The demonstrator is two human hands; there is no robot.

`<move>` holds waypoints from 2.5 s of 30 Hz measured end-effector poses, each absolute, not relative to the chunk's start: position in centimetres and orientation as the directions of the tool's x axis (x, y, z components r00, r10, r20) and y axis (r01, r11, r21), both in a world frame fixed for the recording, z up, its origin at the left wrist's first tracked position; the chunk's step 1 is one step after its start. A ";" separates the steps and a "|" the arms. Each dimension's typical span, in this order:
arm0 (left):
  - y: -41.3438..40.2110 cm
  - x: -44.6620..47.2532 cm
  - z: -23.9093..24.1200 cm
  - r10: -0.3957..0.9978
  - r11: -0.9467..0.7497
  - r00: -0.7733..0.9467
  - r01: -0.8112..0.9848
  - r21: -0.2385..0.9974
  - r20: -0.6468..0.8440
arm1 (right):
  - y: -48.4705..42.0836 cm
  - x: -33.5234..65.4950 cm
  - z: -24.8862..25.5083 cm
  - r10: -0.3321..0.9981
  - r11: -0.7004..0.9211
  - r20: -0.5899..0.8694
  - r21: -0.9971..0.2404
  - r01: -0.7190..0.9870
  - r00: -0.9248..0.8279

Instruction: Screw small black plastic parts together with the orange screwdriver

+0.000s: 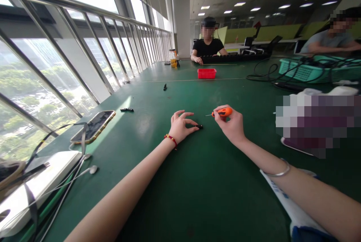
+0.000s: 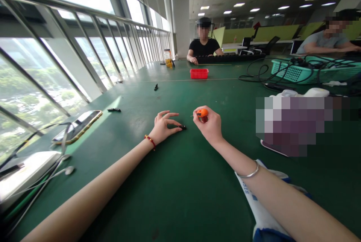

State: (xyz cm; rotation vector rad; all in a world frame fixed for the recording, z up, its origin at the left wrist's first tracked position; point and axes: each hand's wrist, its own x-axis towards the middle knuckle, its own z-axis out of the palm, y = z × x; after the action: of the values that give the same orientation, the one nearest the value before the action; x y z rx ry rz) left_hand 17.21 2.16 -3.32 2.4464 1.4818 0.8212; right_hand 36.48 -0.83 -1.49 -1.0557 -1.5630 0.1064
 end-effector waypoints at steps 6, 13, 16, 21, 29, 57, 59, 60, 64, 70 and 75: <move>2.2 17.2 -3.2 0.871 -0.475 0.338 0.766 0.433 0.357 | -1.4 35.9 -0.8 0.616 0.643 0.761 -0.636 0.426 0.206; 2.0 17.3 -3.3 0.859 -0.489 0.339 0.767 0.416 0.384 | -1.7 35.9 -0.8 0.565 0.663 0.800 -0.586 0.466 0.202; 2.0 17.3 -3.3 0.853 -0.497 0.346 0.766 0.407 0.390 | -1.7 35.8 -0.8 0.577 0.660 0.794 -0.592 0.463 0.192; 2.1 17.3 -3.4 0.853 -0.498 0.348 0.766 0.406 0.390 | -1.8 35.8 -0.8 0.592 0.652 0.784 -0.602 0.461 0.188; 2.2 17.2 -3.5 0.848 -0.505 0.356 0.765 0.400 0.392 | -2.0 35.8 -0.6 0.619 0.611 0.762 -0.618 0.495 0.188; 2.7 17.2 -3.6 0.837 -0.545 0.410 0.687 0.481 0.362 | 1.4 35.0 9.6 0.879 0.355 0.424 -0.275 0.893 -0.219; 2.7 17.2 -3.6 0.833 -0.551 0.414 0.686 0.474 0.368 | 1.3 34.9 9.7 0.863 0.333 0.470 -0.254 0.908 -0.184; 2.6 17.2 -3.6 0.830 -0.554 0.416 0.688 0.469 0.372 | 1.3 34.9 9.7 0.858 0.322 0.484 -0.253 0.912 -0.169; 2.4 17.1 -3.6 0.822 -0.565 0.425 0.695 0.444 0.380 | 1.7 35.8 9.6 0.885 0.299 0.445 -0.319 0.900 -0.136; 2.3 16.9 -3.9 0.798 -0.594 0.449 0.695 0.405 0.401 | 1.5 37.1 10.1 0.932 0.332 0.300 -0.473 0.816 -0.206; 2.3 17.0 -3.9 0.795 -0.600 0.455 0.690 0.405 0.401 | 1.1 36.0 9.9 0.871 0.315 0.474 -0.334 0.888 -0.131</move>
State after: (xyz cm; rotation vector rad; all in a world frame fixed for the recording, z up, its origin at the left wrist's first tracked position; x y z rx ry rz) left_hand 16.99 2.29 -3.90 2.5183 1.2998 0.8441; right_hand 36.02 1.10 9.88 -1.5498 -1.9916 -0.0379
